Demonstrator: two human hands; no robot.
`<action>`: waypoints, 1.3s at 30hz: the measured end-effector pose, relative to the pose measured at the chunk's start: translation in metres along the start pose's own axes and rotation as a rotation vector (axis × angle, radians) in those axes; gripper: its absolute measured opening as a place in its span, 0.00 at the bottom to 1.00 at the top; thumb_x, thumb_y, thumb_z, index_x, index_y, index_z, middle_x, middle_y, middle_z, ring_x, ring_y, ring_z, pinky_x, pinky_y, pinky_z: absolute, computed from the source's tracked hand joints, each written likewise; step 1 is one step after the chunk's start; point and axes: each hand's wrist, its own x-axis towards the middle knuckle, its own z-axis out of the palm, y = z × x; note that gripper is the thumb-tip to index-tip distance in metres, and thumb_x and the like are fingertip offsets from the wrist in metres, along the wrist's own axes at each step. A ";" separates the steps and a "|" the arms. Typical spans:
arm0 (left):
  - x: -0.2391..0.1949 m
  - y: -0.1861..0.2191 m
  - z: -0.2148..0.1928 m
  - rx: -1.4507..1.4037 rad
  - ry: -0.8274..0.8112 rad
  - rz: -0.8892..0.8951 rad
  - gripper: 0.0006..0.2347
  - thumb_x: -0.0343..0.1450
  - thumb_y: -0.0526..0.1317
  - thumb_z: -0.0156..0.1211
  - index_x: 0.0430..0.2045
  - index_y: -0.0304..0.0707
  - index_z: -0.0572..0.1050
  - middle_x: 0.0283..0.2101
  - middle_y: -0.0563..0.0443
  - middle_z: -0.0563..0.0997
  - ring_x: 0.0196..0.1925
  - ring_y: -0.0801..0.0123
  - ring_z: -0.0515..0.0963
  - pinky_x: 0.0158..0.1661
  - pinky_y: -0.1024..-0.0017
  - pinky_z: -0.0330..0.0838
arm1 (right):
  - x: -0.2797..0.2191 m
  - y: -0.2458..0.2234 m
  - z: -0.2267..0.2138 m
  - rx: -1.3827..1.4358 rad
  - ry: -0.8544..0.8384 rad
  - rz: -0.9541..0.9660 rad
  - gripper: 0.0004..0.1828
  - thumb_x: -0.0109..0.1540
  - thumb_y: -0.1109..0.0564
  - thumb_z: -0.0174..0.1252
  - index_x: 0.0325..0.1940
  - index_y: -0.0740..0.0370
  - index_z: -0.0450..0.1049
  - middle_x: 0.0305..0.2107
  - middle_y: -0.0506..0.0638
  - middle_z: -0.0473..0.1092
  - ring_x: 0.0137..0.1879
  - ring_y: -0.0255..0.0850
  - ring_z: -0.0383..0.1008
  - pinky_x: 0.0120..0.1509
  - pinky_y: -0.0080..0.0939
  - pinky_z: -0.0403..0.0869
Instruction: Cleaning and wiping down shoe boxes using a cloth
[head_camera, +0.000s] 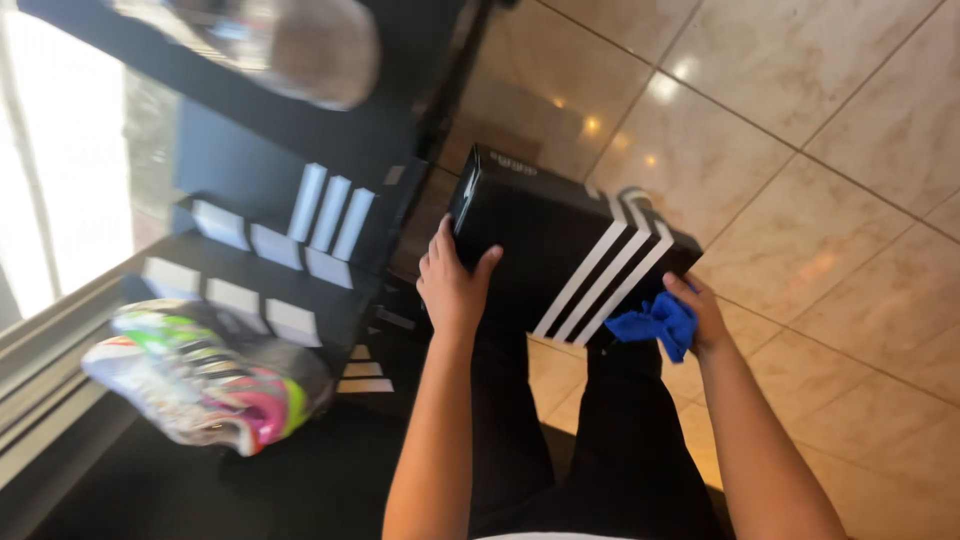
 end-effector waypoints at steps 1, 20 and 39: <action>0.002 0.009 0.025 -0.014 -0.012 0.051 0.37 0.70 0.61 0.59 0.71 0.45 0.55 0.66 0.41 0.68 0.66 0.42 0.68 0.56 0.37 0.70 | 0.012 0.011 -0.027 -0.020 0.006 -0.025 0.39 0.62 0.40 0.65 0.70 0.63 0.67 0.56 0.62 0.69 0.63 0.51 0.69 0.69 0.56 0.65; 0.334 0.105 0.375 -0.088 -0.004 0.537 0.17 0.78 0.45 0.53 0.60 0.46 0.62 0.55 0.43 0.79 0.50 0.41 0.80 0.42 0.49 0.75 | 0.397 -0.003 -0.178 0.139 0.086 -0.009 0.30 0.60 0.37 0.63 0.63 0.50 0.73 0.53 0.45 0.75 0.58 0.35 0.75 0.68 0.39 0.75; 0.076 -0.102 0.070 0.195 0.629 0.036 0.38 0.69 0.42 0.71 0.73 0.36 0.54 0.76 0.35 0.52 0.78 0.38 0.53 0.71 0.38 0.55 | 0.109 -0.051 0.047 -0.360 -0.372 -0.275 0.18 0.63 0.51 0.54 0.52 0.59 0.80 0.36 0.52 0.74 0.43 0.37 0.72 0.54 0.34 0.71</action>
